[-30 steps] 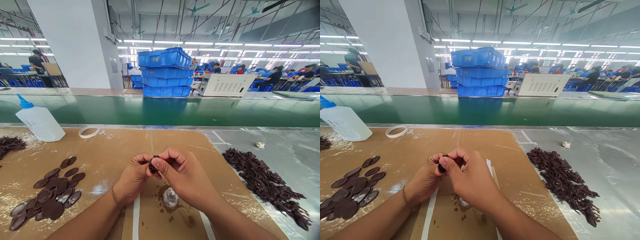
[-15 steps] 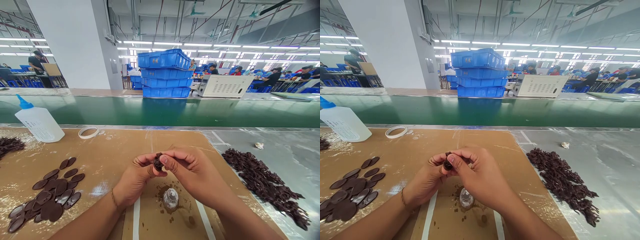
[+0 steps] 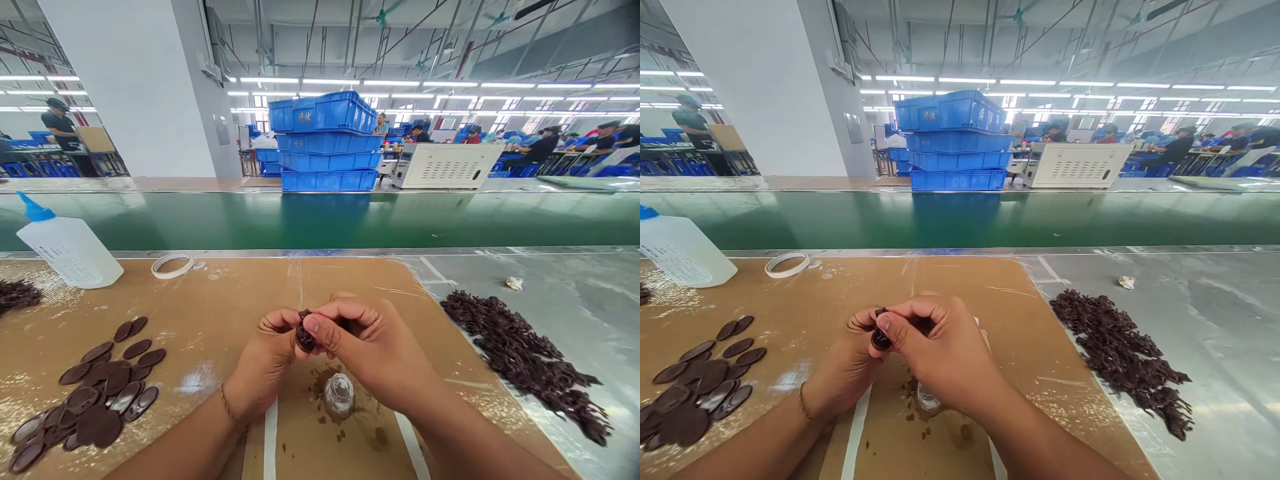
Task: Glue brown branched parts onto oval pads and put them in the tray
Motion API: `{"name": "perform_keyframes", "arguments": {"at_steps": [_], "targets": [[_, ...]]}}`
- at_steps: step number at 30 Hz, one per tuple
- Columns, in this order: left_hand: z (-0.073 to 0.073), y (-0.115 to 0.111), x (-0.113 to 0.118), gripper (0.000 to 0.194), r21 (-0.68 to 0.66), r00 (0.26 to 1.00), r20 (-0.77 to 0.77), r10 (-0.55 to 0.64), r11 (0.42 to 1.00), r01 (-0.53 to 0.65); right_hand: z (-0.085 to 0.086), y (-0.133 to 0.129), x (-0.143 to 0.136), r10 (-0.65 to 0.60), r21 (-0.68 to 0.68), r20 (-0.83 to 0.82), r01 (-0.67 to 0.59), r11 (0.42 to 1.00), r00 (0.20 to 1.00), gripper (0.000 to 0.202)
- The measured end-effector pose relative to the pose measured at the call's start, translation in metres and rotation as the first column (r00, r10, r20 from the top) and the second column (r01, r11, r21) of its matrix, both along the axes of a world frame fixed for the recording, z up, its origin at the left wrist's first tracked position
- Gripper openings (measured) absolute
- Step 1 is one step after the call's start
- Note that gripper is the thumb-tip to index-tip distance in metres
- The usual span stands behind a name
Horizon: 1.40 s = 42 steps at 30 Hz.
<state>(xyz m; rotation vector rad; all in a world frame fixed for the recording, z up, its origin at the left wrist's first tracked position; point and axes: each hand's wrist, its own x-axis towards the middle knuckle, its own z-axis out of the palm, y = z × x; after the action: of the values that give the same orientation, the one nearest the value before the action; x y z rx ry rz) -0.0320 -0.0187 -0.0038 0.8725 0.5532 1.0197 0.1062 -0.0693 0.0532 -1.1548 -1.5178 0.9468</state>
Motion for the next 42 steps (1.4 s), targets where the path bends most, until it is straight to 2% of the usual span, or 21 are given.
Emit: {"name": "perform_keyframes", "arguments": {"at_steps": [8,20,25,30,42], "targets": [[-0.0008,-0.0025,0.0019,0.039,-0.009,0.999,-0.003,0.038,0.999,-0.038,-0.0026,0.0004,-0.0005,-0.021,0.043,-0.012,0.021,0.999,1.0,0.024],[-0.002,-0.0048,0.0015,0.029,0.039,0.999,0.038,-0.007,0.999,0.005,-0.0014,-0.0003,-0.0026,-0.02,0.057,-0.016,0.021,0.998,1.0,0.024],[0.0003,-0.0054,0.0029,0.024,0.061,0.998,0.052,-0.023,0.998,0.02,-0.001,-0.0004,-0.0031,-0.025,0.026,-0.019,0.025,0.999,1.0,0.025],[-0.0033,-0.003,0.0037,0.018,0.055,0.996,0.086,-0.018,0.998,0.014,-0.0018,-0.0011,-0.0032,-0.023,-0.002,-0.028,0.023,1.0,0.999,0.025],[-0.0002,-0.0044,0.0054,0.018,0.016,0.991,0.135,-0.013,1.0,0.01,-0.0038,-0.0026,-0.0024,-0.03,-0.013,-0.004,0.03,0.999,1.0,0.028]]}}
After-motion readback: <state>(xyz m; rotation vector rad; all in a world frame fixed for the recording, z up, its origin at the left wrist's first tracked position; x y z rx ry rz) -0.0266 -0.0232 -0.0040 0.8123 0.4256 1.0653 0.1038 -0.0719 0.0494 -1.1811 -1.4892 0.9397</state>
